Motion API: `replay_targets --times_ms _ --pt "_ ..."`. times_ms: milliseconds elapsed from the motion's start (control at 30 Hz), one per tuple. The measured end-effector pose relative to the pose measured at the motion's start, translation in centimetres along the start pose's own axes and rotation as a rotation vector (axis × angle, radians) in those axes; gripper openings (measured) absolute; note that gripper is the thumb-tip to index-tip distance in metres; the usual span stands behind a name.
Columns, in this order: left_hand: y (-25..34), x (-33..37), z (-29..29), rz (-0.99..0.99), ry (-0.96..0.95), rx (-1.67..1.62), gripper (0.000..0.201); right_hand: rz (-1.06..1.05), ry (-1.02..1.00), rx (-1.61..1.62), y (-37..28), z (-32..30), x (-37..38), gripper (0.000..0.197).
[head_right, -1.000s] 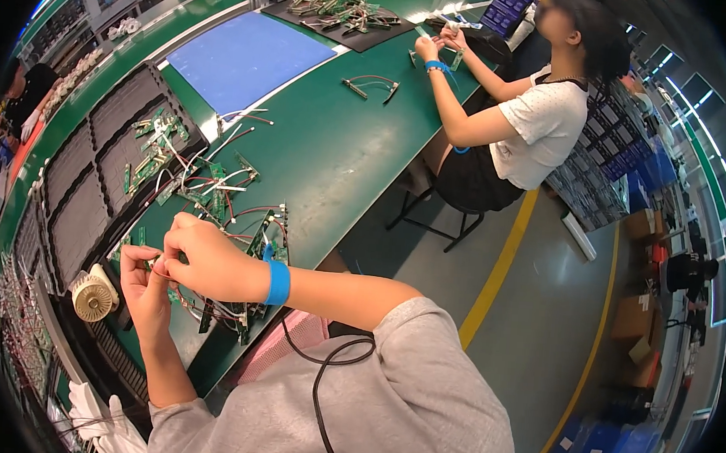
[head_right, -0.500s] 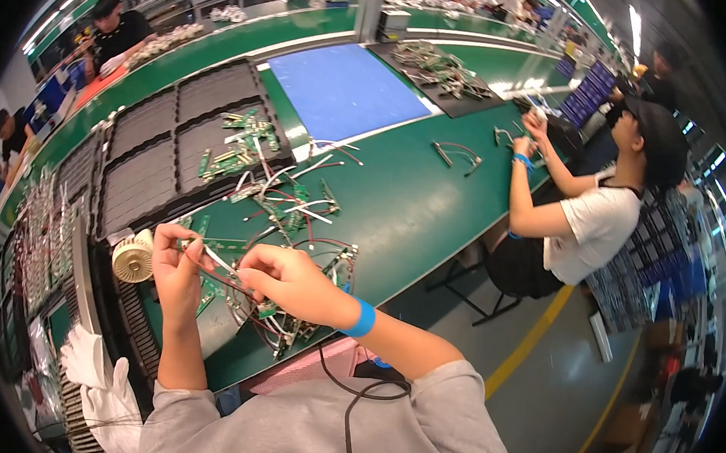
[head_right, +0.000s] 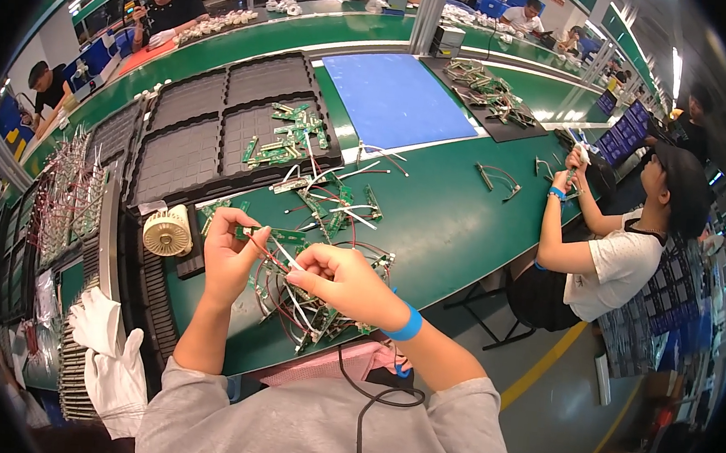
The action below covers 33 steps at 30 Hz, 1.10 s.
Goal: The person plugs wires and connectors into small printed circuit boards by hand on an assembly line.
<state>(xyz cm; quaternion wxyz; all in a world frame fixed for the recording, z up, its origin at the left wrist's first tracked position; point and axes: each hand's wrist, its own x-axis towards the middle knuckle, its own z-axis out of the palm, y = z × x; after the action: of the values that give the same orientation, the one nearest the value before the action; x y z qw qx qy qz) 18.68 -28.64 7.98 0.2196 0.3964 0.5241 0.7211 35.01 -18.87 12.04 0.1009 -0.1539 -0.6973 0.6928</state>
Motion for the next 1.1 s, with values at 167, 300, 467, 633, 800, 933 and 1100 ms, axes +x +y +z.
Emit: replay_targets --times_ms 167,300,467,633,800,933,1100 --pt "0.6 0.2 -0.6 -0.064 -0.127 -0.061 0.032 -0.019 -0.001 0.009 -0.4 0.1 -0.6 0.016" --pt "0.0 1.8 -2.6 0.010 -0.214 0.205 0.063 0.031 0.180 -0.050 -1.0 -1.7 -0.3 0.009" --pt "0.9 3.6 -4.9 0.056 -0.030 0.227 0.025 -0.169 0.456 -0.206 -0.8 -3.5 -1.3 0.009" --pt "-2.9 4.8 -7.4 -0.192 -0.097 0.484 0.019 -0.156 0.413 -0.479 1.8 -2.5 -0.1 0.010" --pt "-5.6 4.3 -8.1 -0.433 -0.362 0.881 0.022 -0.111 0.373 -0.447 2.3 -1.9 -0.9 0.011" --pt "-9.8 4.3 -9.0 -0.192 -0.214 1.232 0.032 -0.200 0.269 -0.589 2.6 -1.2 -0.8 0.013" --pt "-11.3 4.1 -9.0 -0.326 -0.002 1.477 0.040 -0.324 0.427 -0.777 2.1 -4.2 0.3 0.012"
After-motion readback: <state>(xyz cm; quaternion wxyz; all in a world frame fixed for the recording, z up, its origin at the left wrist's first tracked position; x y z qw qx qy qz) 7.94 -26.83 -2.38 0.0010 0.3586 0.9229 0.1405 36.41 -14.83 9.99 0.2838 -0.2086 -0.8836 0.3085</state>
